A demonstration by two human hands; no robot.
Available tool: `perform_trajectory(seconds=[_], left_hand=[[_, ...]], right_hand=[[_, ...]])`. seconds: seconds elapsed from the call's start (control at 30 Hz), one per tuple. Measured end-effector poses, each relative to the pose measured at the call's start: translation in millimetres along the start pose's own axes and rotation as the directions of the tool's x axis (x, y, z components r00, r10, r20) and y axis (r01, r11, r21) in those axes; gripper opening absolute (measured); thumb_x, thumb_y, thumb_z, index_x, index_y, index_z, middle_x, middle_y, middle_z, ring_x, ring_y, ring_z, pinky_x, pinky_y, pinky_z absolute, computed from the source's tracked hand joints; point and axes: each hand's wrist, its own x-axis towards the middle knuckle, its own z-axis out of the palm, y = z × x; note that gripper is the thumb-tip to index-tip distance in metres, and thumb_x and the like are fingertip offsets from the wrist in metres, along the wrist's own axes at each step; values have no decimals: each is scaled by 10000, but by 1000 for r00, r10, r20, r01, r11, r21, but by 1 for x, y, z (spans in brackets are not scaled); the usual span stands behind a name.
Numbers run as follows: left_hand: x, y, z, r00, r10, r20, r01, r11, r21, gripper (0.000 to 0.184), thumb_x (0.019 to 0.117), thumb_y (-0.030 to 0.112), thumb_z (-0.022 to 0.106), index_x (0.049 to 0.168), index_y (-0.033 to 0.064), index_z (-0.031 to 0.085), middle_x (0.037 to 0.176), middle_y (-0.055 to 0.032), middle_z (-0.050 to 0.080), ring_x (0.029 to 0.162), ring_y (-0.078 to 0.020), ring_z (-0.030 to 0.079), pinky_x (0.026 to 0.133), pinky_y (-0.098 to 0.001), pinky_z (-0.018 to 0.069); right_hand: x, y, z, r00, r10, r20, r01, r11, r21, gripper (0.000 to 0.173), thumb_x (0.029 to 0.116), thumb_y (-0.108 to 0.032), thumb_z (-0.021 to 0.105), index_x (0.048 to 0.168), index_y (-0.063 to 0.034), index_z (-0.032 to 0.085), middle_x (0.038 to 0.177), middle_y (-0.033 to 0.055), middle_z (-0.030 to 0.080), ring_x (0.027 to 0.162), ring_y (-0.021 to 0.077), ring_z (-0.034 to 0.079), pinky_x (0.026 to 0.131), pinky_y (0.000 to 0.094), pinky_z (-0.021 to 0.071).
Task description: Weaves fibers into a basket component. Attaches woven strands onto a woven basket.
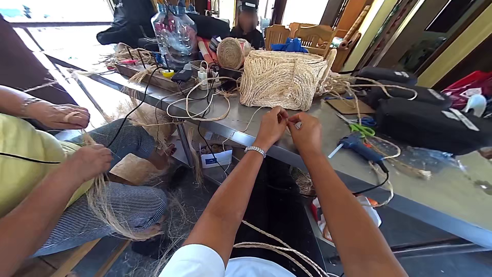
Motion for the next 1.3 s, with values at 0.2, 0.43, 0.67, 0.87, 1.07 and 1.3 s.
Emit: perform_trajectory(seconds=[0.2,0.43,0.67,0.87,1.07,1.3], left_hand=[[0,-2,0,999,16,-35,-19,997,-75,181,981,66,603,1141,12,668,957,-124,696,840,-197,681,808,-383,570],[3,-11,0,999,7,-53,-20,971,-237,154,983,73,632,1121,10,652,1028,-102,718,857,-165,710,831,-353,599],[3,-13,1,995,53,-81,-75,954,-291,155,978,37,626,1131,14,630,1049,-88,720,860,-158,713,827,-344,604],[1,-7,2,990,116,-82,-127,980,-151,170,988,20,580,1151,18,629,1059,-91,703,891,-158,691,838,-347,578],[0,-8,3,991,114,-73,-119,991,-69,174,999,48,567,1158,11,626,982,-119,692,838,-193,687,807,-377,577],[2,-9,-2,997,34,-64,-51,956,-290,162,993,51,604,1147,-1,601,1052,-108,697,838,-162,708,814,-349,607]], right_hand=[[-1,-2,-4,999,51,-9,-51,999,-13,273,1012,-270,658,1060,-18,753,1008,172,740,976,348,706,893,576,545],[2,10,4,1000,7,-12,-6,996,87,267,1027,-241,622,1043,-10,755,937,142,751,889,275,724,861,492,575],[4,7,4,995,54,79,-61,994,90,314,1081,-232,506,1068,-5,722,943,140,737,902,270,715,870,484,565],[4,8,5,997,13,80,-19,997,75,328,1093,-209,468,1087,15,709,974,162,729,930,292,713,891,493,563],[4,9,5,996,-1,94,-8,996,94,318,1092,-190,467,1083,18,707,970,160,729,925,285,713,888,484,563],[5,9,5,993,-7,115,-3,996,85,351,1096,-219,458,1085,18,717,954,166,732,926,303,715,896,504,562]])
